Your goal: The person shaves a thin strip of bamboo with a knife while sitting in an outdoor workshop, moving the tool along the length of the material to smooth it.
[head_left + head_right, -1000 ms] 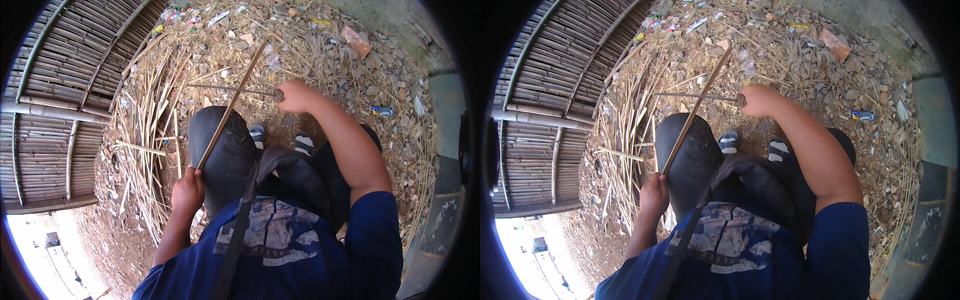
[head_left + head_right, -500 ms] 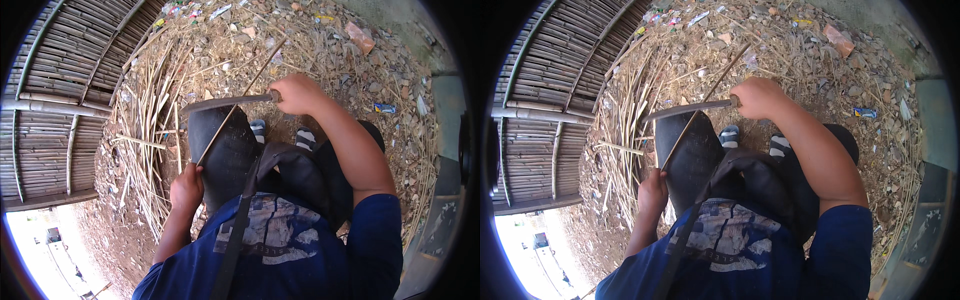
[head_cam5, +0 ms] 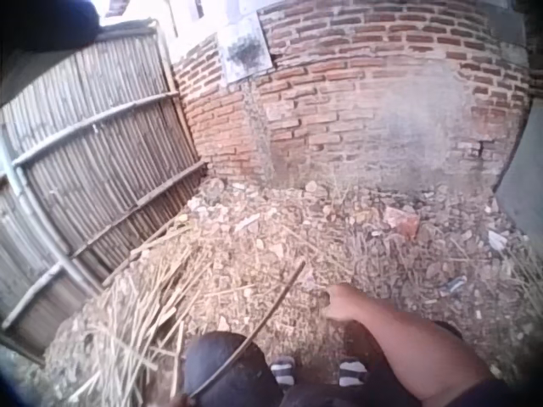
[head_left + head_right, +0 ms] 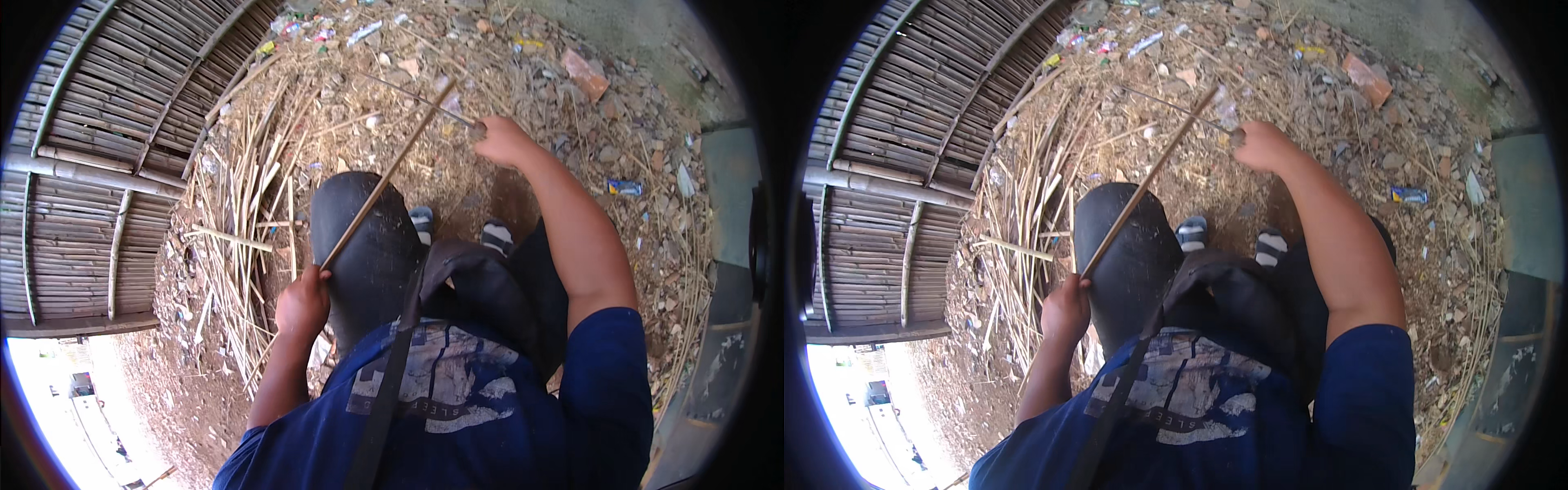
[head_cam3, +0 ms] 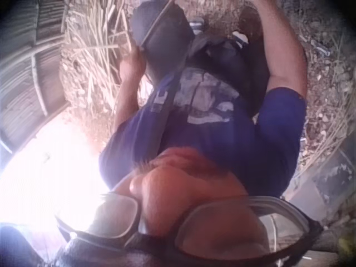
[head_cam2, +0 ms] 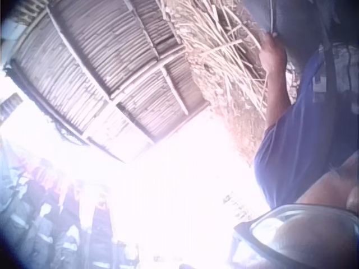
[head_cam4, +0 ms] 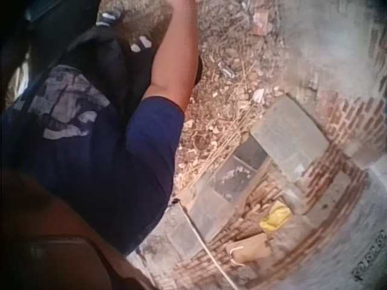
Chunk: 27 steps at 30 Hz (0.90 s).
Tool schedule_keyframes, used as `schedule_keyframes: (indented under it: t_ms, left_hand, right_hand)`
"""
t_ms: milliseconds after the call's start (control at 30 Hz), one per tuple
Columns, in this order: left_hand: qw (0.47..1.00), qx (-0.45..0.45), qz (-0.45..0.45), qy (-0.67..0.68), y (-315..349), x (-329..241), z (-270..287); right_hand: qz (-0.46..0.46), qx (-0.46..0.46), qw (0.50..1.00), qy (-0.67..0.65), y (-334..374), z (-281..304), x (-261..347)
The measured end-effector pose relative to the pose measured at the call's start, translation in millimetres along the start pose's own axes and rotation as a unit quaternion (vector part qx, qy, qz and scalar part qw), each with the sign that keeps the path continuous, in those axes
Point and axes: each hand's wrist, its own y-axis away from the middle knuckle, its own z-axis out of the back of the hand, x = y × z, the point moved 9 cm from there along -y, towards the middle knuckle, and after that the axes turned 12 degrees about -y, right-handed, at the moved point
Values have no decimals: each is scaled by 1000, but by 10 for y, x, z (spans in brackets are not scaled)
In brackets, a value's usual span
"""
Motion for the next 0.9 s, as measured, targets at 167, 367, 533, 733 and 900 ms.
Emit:
schedule_keyframes:
  t_ms: [167, 367, 533, 733, 900]
  left_hand:
    - [999, 27, 23, -17, 91, 61, -74]
    - [1000, 15, -5, -15, -7, 10, -14]
    - [1000, 22, 5, -1, 77, -6, 18]
    - [999, 22, 11, -23, -12, -3, 12]
    - [1000, 17, -6, 15, 9, 16, -1]
  right_hand:
    - [51, 115, 989, 84, 319, -104, 714]
    - [6, 53, 998, 15, 83, 31, 52]
    - [71, 78, 992, 69, 301, -75, 591]
    - [-23, 45, 999, 8, 64, 58, -6]
    - [12, 31, 999, 30, 124, 186, 184]
